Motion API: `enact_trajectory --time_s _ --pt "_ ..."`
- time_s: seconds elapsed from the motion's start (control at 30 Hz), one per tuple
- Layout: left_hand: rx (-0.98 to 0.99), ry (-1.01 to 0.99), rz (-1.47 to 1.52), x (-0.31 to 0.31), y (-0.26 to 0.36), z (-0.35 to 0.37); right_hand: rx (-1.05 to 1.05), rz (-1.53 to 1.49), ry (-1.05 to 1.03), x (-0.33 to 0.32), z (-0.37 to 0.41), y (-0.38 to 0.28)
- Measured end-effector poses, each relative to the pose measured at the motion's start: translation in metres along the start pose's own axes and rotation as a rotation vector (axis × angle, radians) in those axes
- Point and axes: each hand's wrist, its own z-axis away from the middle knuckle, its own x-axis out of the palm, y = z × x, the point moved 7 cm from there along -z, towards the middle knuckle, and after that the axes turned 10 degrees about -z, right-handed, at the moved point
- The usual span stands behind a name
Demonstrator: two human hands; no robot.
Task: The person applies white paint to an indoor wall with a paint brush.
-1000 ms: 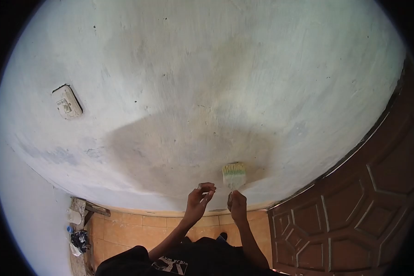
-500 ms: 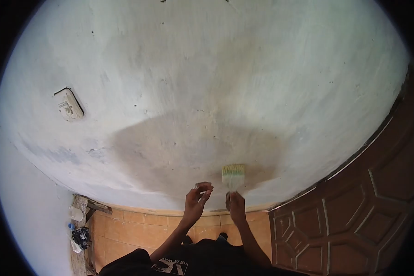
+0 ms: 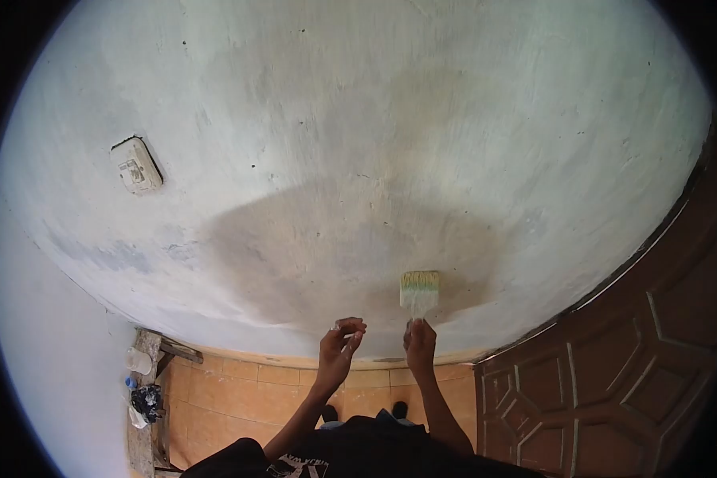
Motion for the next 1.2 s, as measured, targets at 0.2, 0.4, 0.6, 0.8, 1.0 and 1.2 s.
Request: enact_trajectory --time_s 0.2,0.4,0.6,0.8,1.0,1.2 --pt "0.010 -0.020 -0.030 -0.001 -0.004 0.005 -0.102 -0.009 -0.079 0.048 -0.017 -0.088" --pt "0.014 -0.035 0.012 0.015 -0.003 -0.005 -0.148 0.180 -0.082 0.022 -0.021 -0.041" --pt "0.011 -0.008 0.028 0.007 -0.007 -0.011 -0.117 0.187 -0.086 0.023 0.004 -0.051" --pt "-0.015 -0.012 0.033 0.010 -0.010 -0.012 -0.135 0.037 -0.094 0.050 -0.046 -0.088" --pt "-0.008 0.014 0.033 0.009 -0.011 -0.006 -0.011 0.118 -0.063 0.018 0.010 -0.007" --pt "-0.020 -0.001 -0.001 0.009 -0.011 -0.009 -0.105 0.058 -0.164 0.070 -0.020 -0.096"
